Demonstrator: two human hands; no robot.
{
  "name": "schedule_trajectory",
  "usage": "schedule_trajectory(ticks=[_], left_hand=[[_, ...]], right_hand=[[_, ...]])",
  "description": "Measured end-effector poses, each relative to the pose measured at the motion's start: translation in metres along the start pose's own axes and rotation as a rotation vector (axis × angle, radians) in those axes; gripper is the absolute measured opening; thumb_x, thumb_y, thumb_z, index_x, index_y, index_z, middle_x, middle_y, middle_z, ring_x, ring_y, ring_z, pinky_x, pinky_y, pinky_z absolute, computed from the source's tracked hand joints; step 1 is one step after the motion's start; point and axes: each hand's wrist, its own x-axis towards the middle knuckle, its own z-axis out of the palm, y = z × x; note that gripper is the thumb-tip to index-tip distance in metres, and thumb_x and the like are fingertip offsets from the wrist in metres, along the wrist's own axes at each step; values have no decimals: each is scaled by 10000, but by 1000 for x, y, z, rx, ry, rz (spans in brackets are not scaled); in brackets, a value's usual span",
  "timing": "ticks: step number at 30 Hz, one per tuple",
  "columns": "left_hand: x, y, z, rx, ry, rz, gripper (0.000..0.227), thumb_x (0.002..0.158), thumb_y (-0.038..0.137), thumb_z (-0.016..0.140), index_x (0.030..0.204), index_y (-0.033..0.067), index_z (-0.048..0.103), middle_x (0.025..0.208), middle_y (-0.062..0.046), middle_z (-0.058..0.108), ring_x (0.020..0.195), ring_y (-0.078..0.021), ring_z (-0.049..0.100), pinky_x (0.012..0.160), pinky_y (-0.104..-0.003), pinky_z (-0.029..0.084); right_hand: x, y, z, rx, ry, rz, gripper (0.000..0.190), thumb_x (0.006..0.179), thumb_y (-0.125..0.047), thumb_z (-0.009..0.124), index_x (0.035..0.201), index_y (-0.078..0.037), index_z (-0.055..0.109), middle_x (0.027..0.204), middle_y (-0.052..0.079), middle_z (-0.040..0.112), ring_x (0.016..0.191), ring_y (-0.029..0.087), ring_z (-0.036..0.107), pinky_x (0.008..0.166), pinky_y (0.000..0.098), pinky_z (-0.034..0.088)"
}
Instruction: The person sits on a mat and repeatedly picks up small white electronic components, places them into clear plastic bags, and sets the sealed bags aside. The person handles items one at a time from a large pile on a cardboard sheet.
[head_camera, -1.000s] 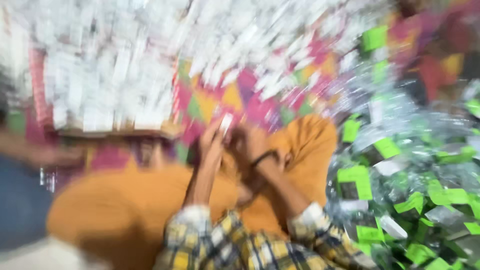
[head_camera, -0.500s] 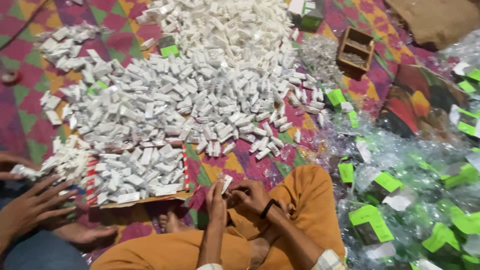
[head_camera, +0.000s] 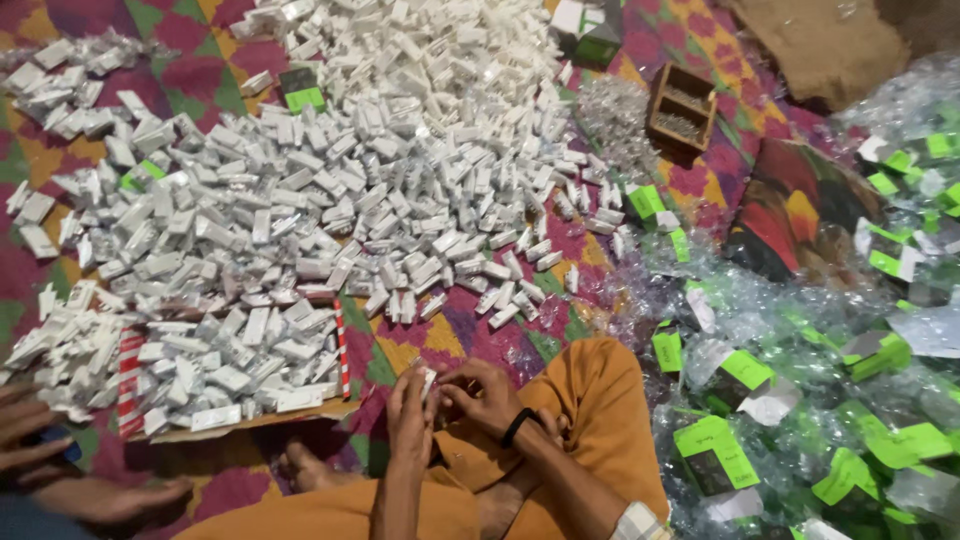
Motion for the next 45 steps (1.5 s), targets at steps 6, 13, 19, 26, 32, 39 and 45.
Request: schedule_trajectory(ticks=[6, 13, 19, 26, 32, 39, 45], left_hand=[[-4, 12, 11, 30, 79, 67, 196, 1040, 162, 510, 1129, 8, 594, 1025, -77, 665, 757, -94, 602, 610, -279, 481], [0, 0, 2, -119, -22, 102, 114, 1044, 108, 480, 1105, 60, 564, 986, -92, 648, 632, -93, 478, 580, -276, 467], [3, -9, -5, -83, 190, 318, 93, 1060, 43, 498, 1125, -10, 537, 1095, -108, 643, 938, -133, 620, 836, -281, 519], [-2, -5, 5, -177, 99, 250, 188, 948, -97, 510, 1061, 52, 517, 1045, -102, 642, 956, -186, 642, 863, -326, 550], [-1, -7, 0, -242, 153, 270, 217, 952, -125, 501, 1063, 60, 522, 981, -86, 609, 824, -170, 567, 759, -312, 507], [-2, 8, 3, -273, 183, 278, 262, 920, -134, 471, 1010, 109, 509, 816, -23, 497, 707, -133, 478, 662, -271, 452], [-5, 7, 14, -152, 97, 442, 284, 902, -170, 419, 919, 111, 460, 831, 2, 452, 758, -104, 436, 734, -265, 432]], right_hand=[[6, 9, 6, 2, 11, -87, 125, 883, -97, 764, 998, -49, 773, 886, 111, 695, 818, 232, 705, 708, 361, 551], [9, 12, 7, 37, 3, -95, 137, 898, -74, 738, 1032, -54, 757, 910, 109, 679, 832, 231, 700, 728, 351, 554], [4, 15, 6, 44, 15, -132, 142, 900, -88, 746, 1038, -63, 769, 895, 91, 677, 818, 215, 672, 717, 347, 537], [4, 17, 9, -48, -54, -168, 143, 898, -111, 767, 1033, -73, 797, 845, 87, 682, 766, 215, 623, 679, 363, 497], [4, 20, 22, -71, -132, -100, 122, 893, -118, 755, 993, -63, 797, 847, 90, 696, 746, 214, 661, 663, 353, 514], [-22, 23, 56, 224, 45, 85, 120, 894, -79, 737, 987, -17, 780, 886, 95, 737, 816, 185, 710, 722, 332, 567], [-46, 26, 80, 411, 101, 106, 109, 944, -45, 707, 1002, 34, 755, 844, 78, 698, 747, 146, 629, 676, 302, 505]])
